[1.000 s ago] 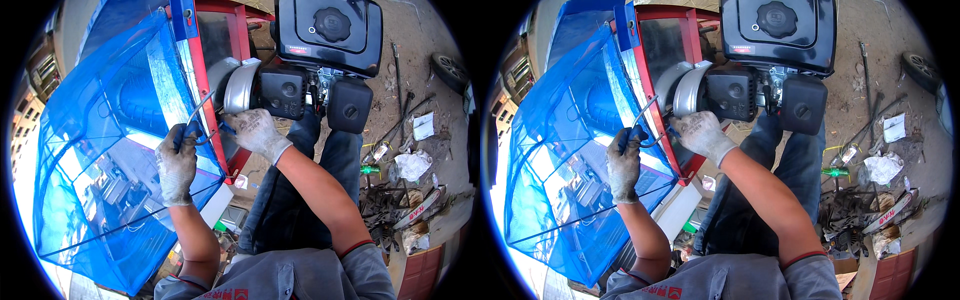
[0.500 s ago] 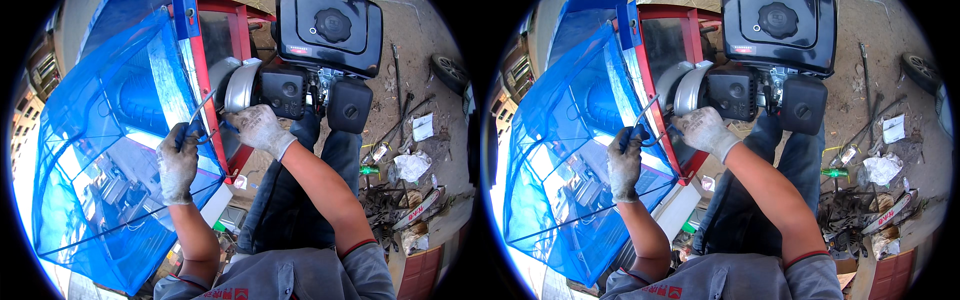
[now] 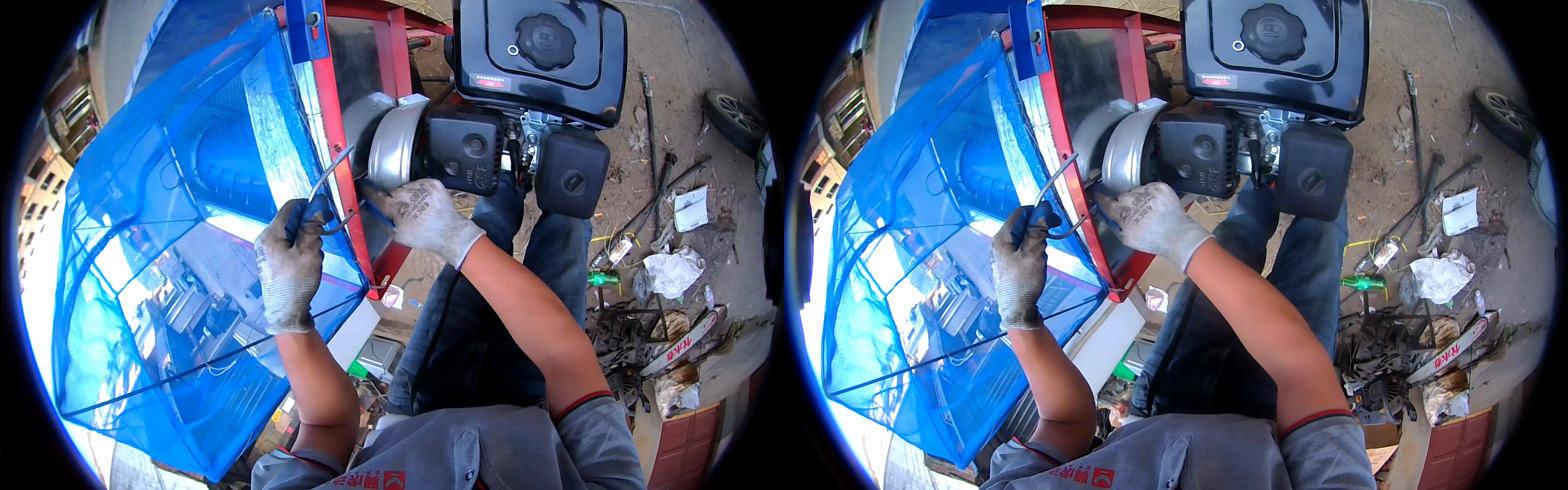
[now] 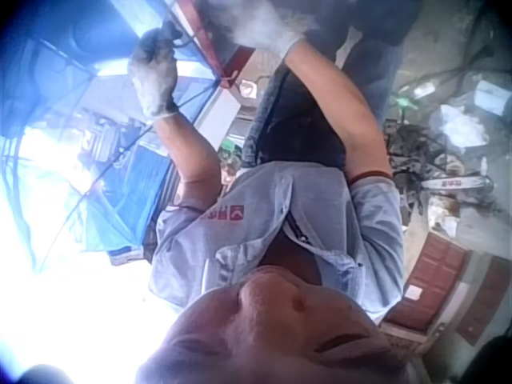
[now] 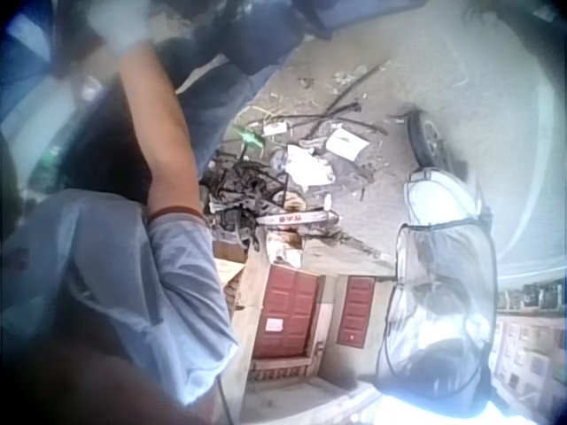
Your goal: The person uses a wrench to tighten bolts on a small engine attached to a blue and red machine. They repeatedly adjust the tool and reposition their hands to secure the components.
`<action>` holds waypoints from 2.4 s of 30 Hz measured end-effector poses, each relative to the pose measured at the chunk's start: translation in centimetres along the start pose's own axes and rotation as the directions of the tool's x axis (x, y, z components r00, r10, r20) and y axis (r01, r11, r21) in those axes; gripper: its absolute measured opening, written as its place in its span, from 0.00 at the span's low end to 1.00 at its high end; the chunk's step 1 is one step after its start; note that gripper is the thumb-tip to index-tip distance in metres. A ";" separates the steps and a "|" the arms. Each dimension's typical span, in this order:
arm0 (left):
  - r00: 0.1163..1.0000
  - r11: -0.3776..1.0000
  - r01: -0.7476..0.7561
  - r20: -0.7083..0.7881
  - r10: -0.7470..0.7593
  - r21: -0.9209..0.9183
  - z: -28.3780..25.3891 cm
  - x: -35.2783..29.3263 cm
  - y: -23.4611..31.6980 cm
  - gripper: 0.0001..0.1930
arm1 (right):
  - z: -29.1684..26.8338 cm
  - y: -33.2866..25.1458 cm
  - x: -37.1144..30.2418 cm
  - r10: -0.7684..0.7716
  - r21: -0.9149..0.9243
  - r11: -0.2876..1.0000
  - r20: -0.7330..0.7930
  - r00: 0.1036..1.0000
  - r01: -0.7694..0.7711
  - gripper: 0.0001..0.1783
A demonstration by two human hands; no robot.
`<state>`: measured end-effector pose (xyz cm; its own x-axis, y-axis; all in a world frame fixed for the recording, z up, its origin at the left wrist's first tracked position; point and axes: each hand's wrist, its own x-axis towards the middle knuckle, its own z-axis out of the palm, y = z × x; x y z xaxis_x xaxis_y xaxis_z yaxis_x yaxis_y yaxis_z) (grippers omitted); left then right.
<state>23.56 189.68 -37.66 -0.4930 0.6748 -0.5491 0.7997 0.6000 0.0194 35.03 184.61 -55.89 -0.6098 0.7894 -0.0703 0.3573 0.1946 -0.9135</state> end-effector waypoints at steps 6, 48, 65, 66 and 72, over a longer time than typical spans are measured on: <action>0.999 0.999 0.034 -0.006 -0.034 0.010 0.0 -0.3 0.4 0.21 | -1.1 0.0 1.5 0.062 -0.057 0.997 0.121 0.991 -0.056 0.23; 0.999 0.998 -0.038 -0.038 0.035 -0.059 0.3 0.0 0.2 0.15 | 0.2 -0.1 1.2 0.034 -0.066 0.997 -0.056 0.998 -0.038 0.19; 0.997 0.996 -0.022 -0.070 0.016 -0.089 0.2 0.1 0.0 0.15 | 0.5 -0.2 0.2 -0.007 -0.053 0.999 -0.078 0.997 0.003 0.22; 0.998 0.996 -0.024 -0.063 0.019 -0.081 0.3 0.1 0.0 0.14 | 0.3 -0.3 0.4 0.010 -0.044 0.999 -0.057 0.998 -0.013 0.21; 0.999 0.997 -0.029 -0.036 0.026 -0.074 0.2 -0.1 0.6 0.12 | 0.2 -0.6 1.3 0.055 -0.084 0.994 -0.096 0.994 -0.063 0.20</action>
<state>24.10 189.89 -37.75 -0.4841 0.7054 -0.5177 0.7858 0.6107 0.0973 33.90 185.36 -55.53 -0.5183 0.8513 -0.0817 0.4536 0.1927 -0.8701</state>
